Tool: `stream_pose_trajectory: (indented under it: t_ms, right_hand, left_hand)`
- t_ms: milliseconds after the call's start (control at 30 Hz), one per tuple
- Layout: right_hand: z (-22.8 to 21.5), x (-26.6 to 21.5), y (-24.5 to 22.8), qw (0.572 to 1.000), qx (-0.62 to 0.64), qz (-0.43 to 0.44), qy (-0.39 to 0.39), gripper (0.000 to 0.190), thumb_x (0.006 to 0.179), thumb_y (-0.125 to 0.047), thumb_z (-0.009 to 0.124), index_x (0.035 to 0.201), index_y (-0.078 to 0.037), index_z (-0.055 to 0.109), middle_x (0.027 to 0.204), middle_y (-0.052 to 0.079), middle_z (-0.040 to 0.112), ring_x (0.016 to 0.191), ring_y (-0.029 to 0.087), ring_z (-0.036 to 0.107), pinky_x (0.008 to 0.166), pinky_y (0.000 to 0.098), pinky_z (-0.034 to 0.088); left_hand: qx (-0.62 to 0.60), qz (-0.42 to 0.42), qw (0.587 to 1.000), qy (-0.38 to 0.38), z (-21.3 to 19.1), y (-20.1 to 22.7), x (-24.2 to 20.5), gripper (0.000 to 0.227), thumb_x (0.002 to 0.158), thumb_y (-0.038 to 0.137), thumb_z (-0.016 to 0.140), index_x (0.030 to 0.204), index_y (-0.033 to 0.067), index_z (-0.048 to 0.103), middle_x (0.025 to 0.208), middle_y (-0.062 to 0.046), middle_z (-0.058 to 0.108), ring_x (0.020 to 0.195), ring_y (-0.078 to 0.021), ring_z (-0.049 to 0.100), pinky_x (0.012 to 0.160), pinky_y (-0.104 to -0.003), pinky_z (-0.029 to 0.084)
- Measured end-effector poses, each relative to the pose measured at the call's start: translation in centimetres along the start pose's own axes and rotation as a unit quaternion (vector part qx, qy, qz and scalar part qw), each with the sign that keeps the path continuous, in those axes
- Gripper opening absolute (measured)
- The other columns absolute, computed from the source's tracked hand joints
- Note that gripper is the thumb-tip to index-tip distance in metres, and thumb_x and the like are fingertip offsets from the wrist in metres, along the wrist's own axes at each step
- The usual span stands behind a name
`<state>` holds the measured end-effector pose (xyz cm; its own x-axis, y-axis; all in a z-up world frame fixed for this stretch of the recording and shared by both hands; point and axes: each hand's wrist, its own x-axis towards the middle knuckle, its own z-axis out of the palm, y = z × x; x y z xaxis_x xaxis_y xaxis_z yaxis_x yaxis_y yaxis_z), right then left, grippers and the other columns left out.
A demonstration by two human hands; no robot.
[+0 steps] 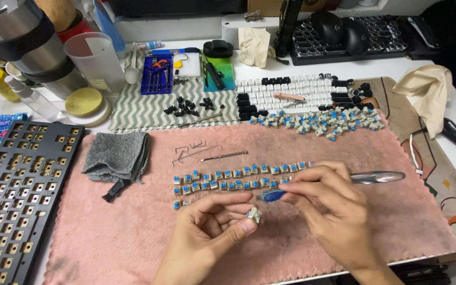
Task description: The person cleans individual mechanical keyboard switches using a toothbrush. They pick up each switch, brush it thoroughly, and place it back on the pink towel in rows. The workspace includes a disassembled keyboard, keycaps, and tools.
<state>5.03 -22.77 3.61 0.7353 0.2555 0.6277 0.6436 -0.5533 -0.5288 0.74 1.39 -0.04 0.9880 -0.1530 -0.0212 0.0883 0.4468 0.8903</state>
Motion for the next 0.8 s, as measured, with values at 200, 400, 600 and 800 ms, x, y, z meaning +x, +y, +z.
stream_pose_trajectory:
  t_ms: [200,400,600,800]
  right_hand:
    - [-0.6,-0.8,-0.7,0.998,0.031,-0.048,-0.033,0.021,0.095,-0.015,0.088,0.115,-0.014,0.085,0.107,0.004,0.082,0.108,0.026,0.070,0.105,0.0417,0.054]
    - [-0.6,-1.2,-0.9,0.999,0.033,-0.034,0.007,0.015,0.098,-0.013,0.083,0.113,-0.012,0.083,0.105,0.007,0.079,0.102,0.027,0.068,0.103,0.0403,0.053]
    - [-0.1,-0.7,-0.5,1.000,0.009,0.001,0.005,0.014,0.100,-0.016,0.082,0.112,-0.011,0.087,0.106,0.007,0.079,0.105,0.025,0.068,0.108,0.0394,0.051]
    - [-0.5,-1.2,-0.8,1.000,0.008,-0.029,-0.001,0.017,0.096,-0.008,0.087,0.113,-0.012,0.085,0.106,0.007,0.080,0.104,0.027,0.069,0.104,0.0406,0.055]
  left_hand:
    - [0.017,-0.005,1.000,0.002,0.6,0.1,-0.4,0.039,0.091,-0.004,0.092,0.129,-0.0048,0.087,0.120,-0.016,0.092,0.100,-0.0160,0.085,0.092,-0.029,0.072]
    - [-0.009,0.003,1.000,-0.003,0.2,-0.1,-0.4,0.040,0.091,-0.004,0.092,0.131,-0.0050,0.083,0.124,-0.019,0.090,0.110,-0.0206,0.086,0.100,-0.031,0.072]
    - [0.002,-0.019,1.000,0.000,0.0,0.4,-0.3,0.038,0.091,-0.001,0.092,0.128,-0.0038,0.084,0.119,-0.018,0.092,0.108,-0.0191,0.086,0.100,-0.029,0.070]
    - [-0.020,-0.045,0.999,-0.005,-0.3,-0.1,-0.3,0.039,0.092,-0.002,0.092,0.130,-0.0035,0.084,0.117,-0.016,0.091,0.107,-0.0184,0.086,0.098,-0.029,0.070]
